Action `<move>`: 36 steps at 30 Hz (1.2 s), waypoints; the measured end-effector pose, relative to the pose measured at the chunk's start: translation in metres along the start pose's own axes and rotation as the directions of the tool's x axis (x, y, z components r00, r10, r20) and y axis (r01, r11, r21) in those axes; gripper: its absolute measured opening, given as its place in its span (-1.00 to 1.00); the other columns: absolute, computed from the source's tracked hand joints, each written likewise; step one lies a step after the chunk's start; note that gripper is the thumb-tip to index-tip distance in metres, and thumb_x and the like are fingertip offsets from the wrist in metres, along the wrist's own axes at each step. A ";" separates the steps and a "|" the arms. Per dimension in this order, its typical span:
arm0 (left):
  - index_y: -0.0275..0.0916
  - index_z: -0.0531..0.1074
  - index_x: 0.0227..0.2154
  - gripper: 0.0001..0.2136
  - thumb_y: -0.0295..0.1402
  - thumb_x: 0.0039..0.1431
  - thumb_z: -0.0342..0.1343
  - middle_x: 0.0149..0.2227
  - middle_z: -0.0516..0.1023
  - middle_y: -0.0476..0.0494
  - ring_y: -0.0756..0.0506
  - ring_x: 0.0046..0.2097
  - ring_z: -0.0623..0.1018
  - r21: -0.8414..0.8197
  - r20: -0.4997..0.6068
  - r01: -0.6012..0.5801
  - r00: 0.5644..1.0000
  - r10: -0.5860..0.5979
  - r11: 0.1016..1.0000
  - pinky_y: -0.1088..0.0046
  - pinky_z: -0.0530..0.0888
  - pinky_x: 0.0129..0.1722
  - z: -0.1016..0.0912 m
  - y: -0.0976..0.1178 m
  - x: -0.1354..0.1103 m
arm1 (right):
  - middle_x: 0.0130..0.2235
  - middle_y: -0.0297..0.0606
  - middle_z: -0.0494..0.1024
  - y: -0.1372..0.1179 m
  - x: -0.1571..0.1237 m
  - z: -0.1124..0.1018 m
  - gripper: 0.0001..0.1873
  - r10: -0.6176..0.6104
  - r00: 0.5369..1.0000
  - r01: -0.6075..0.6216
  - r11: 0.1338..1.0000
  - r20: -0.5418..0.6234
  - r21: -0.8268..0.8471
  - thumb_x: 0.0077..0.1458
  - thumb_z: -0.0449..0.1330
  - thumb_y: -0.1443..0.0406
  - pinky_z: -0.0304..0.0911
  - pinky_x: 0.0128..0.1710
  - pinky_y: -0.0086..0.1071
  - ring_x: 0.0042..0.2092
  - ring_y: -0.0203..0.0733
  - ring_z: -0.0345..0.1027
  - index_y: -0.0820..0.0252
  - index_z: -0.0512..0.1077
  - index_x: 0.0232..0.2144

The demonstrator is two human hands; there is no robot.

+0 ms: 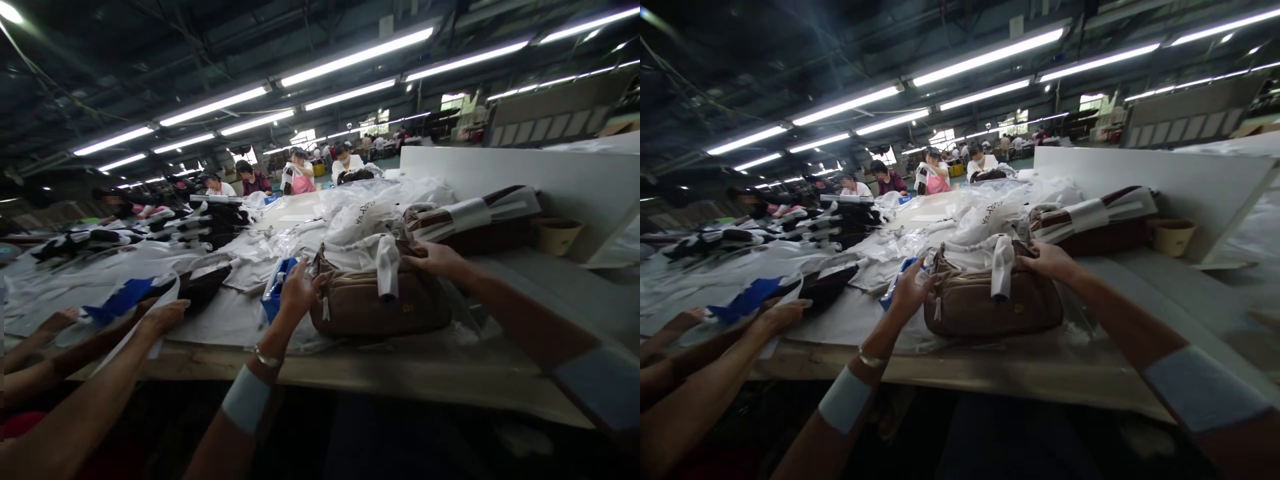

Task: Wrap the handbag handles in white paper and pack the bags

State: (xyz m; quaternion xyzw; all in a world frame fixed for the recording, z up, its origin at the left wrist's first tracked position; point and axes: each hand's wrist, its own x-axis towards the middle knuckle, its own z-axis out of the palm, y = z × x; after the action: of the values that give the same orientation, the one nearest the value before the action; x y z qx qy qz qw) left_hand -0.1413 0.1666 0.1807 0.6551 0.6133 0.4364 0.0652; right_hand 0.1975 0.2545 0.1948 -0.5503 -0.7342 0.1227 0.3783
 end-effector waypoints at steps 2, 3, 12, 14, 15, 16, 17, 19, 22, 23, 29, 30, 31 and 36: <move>-0.25 0.36 0.18 -0.52 -0.18 0.24 0.14 0.19 0.43 -0.30 -0.25 0.24 0.38 -0.002 0.078 -0.102 0.992 0.102 0.995 0.18 0.28 0.26 0.009 -0.010 -0.012 | 0.07 0.04 0.54 0.015 -0.017 0.014 -0.37 -0.049 0.998 0.052 0.993 0.026 -0.106 0.09 0.23 0.01 0.32 0.06 -0.07 0.08 0.16 0.42 0.31 0.44 0.09; -0.20 0.35 0.19 -0.51 -0.15 0.25 0.13 0.21 0.40 -0.26 -0.23 0.26 0.35 -0.015 0.142 -0.141 0.980 0.142 0.990 0.20 0.27 0.27 0.014 -0.014 -0.020 | 0.17 0.01 0.45 0.023 -0.030 0.022 -0.36 -0.111 0.991 0.120 0.984 0.074 -0.128 0.15 0.17 0.01 0.24 0.16 -0.07 0.18 0.13 0.33 0.25 0.39 0.16; -0.16 0.35 0.19 -0.24 -0.38 -0.16 0.44 0.22 0.35 -0.30 -0.34 0.28 0.29 0.062 0.354 -0.126 0.930 0.096 0.990 0.06 0.29 0.25 0.063 -0.042 -0.023 | 0.31 -0.01 0.24 0.064 -0.070 0.070 -0.24 -0.199 0.952 0.242 0.955 0.233 -0.170 0.00 0.26 0.24 0.22 0.21 -0.03 0.26 0.14 0.19 0.20 0.25 0.27; -0.16 0.49 0.03 -0.47 -0.43 -0.08 0.39 0.07 0.49 -0.22 -0.27 0.16 0.42 0.030 0.288 -0.118 0.952 0.105 0.993 0.14 0.37 0.19 0.058 -0.038 -0.021 | 0.15 -0.08 0.46 0.060 -0.065 0.062 -0.45 -0.190 0.962 0.224 0.959 0.195 -0.171 0.06 0.21 0.24 0.29 0.15 -0.07 0.14 0.09 0.35 0.15 0.42 0.14; -0.16 0.53 -0.03 -0.55 -0.44 -0.06 0.37 0.03 0.52 -0.20 -0.24 0.12 0.46 0.013 0.256 -0.109 0.961 0.102 0.994 0.18 0.39 0.16 0.053 -0.034 -0.023 | 0.08 -0.12 0.52 0.058 -0.064 0.055 -0.54 -0.196 0.964 0.227 0.959 0.181 -0.170 0.08 0.20 0.23 0.32 0.12 -0.09 0.09 0.07 0.39 0.11 0.48 0.06; -0.16 0.55 -0.07 -0.60 -0.43 -0.04 0.35 0.02 0.53 -0.19 -0.23 0.10 0.48 -0.001 0.230 -0.098 0.969 0.095 0.995 0.21 0.40 0.15 0.046 -0.029 -0.026 | 0.04 -0.15 0.55 0.056 -0.065 0.046 -0.59 -0.204 0.963 0.234 0.958 0.176 -0.167 0.08 0.20 0.21 0.34 0.09 -0.11 0.07 0.07 0.42 0.07 0.52 0.01; -0.15 0.56 -0.08 -0.62 -0.41 -0.03 0.35 0.02 0.53 -0.19 -0.23 0.09 0.48 -0.015 0.222 -0.088 0.971 0.089 0.996 0.23 0.41 0.13 0.037 -0.024 -0.031 | 0.03 -0.18 0.56 0.055 -0.067 0.038 -0.61 -0.210 0.960 0.240 0.957 0.184 -0.161 0.08 0.21 0.19 0.36 0.07 -0.12 0.05 0.07 0.43 0.04 0.54 -0.02; -0.14 0.57 -0.10 -0.67 -0.31 0.02 0.33 -0.01 0.56 -0.17 -0.21 0.03 0.53 -0.062 0.306 -0.065 0.949 0.081 0.996 0.31 0.46 0.04 0.021 -0.014 -0.039 | 0.03 -0.23 0.57 0.056 -0.076 0.024 -0.62 -0.207 0.944 0.249 0.958 0.258 -0.141 0.07 0.23 0.14 0.38 0.03 -0.15 0.03 0.06 0.45 -0.04 0.55 -0.04; -0.16 0.61 -0.19 -0.75 -0.15 0.18 0.19 -0.20 0.64 -0.14 -0.14 -0.18 0.60 -0.125 0.473 -0.008 0.879 0.067 0.992 0.42 0.49 -0.19 0.005 -0.011 -0.040 | -0.04 -0.27 0.63 0.053 -0.088 0.014 -0.67 -0.198 0.899 0.267 0.955 0.392 -0.130 0.05 0.25 0.07 0.35 0.05 -0.04 -0.03 0.09 0.50 -0.11 0.59 -0.12; -0.17 0.62 -0.21 -0.74 -0.13 0.22 0.15 -0.25 0.65 -0.13 -0.13 -0.24 0.60 -0.118 0.462 0.008 0.886 0.048 0.993 0.43 0.48 -0.23 0.004 -0.013 -0.034 | -0.08 -0.27 0.64 0.048 -0.089 0.014 -0.69 -0.207 0.897 0.276 0.952 0.392 -0.130 0.05 0.25 0.06 0.31 0.09 0.02 -0.05 0.10 0.51 -0.11 0.60 -0.14; -0.27 0.59 -0.14 -0.76 -0.32 0.24 0.09 -0.17 0.66 -0.21 -0.15 -0.17 0.61 0.028 0.156 0.097 0.983 -0.100 0.995 0.39 0.45 -0.09 0.036 -0.054 0.042 | -0.14 -0.23 0.67 -0.013 -0.047 0.043 -0.70 -0.300 0.903 0.276 0.953 0.307 0.121 0.19 0.14 0.10 0.38 -0.07 -0.21 -0.13 -0.02 0.54 0.00 0.62 -0.18; -0.28 0.59 -0.14 -0.76 -0.36 0.24 0.09 -0.13 0.65 -0.23 -0.15 -0.14 0.60 0.043 0.152 0.108 0.982 -0.113 0.993 0.39 0.44 -0.05 0.046 -0.061 0.056 | -0.16 -0.23 0.67 -0.022 -0.032 0.054 -0.70 -0.305 0.899 0.256 0.948 0.313 0.188 0.18 0.15 0.09 0.38 -0.11 -0.23 -0.15 -0.02 0.54 0.01 0.63 -0.19; -0.30 0.59 -0.16 -0.77 -0.39 0.23 0.08 -0.12 0.64 -0.25 -0.15 -0.12 0.59 0.057 0.158 0.120 0.979 -0.127 0.991 0.39 0.42 -0.04 0.056 -0.068 0.068 | -0.19 -0.24 0.68 -0.030 -0.016 0.068 -0.70 -0.290 0.904 0.214 0.943 0.315 0.255 0.16 0.18 0.08 0.38 -0.12 -0.23 -0.16 0.00 0.54 0.03 0.64 -0.22; -0.30 0.59 -0.46 -0.82 -0.36 0.15 0.14 -0.42 0.62 -0.19 -0.11 -0.29 0.54 0.114 0.268 0.184 0.941 -0.208 0.976 0.46 0.40 -0.21 0.105 -0.092 0.102 | -0.39 -0.26 0.63 -0.053 0.056 0.153 -0.78 -0.053 0.878 -0.270 0.766 0.476 0.584 0.04 0.28 0.16 0.39 -0.26 -0.32 -0.31 -0.13 0.48 0.17 0.61 -0.36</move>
State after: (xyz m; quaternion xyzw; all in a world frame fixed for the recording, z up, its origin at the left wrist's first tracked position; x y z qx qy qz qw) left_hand -0.1556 0.3239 0.1100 0.6478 0.6786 0.3044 0.1651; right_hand 0.0474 0.3216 0.1451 -0.3870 -0.6834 0.5133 0.3459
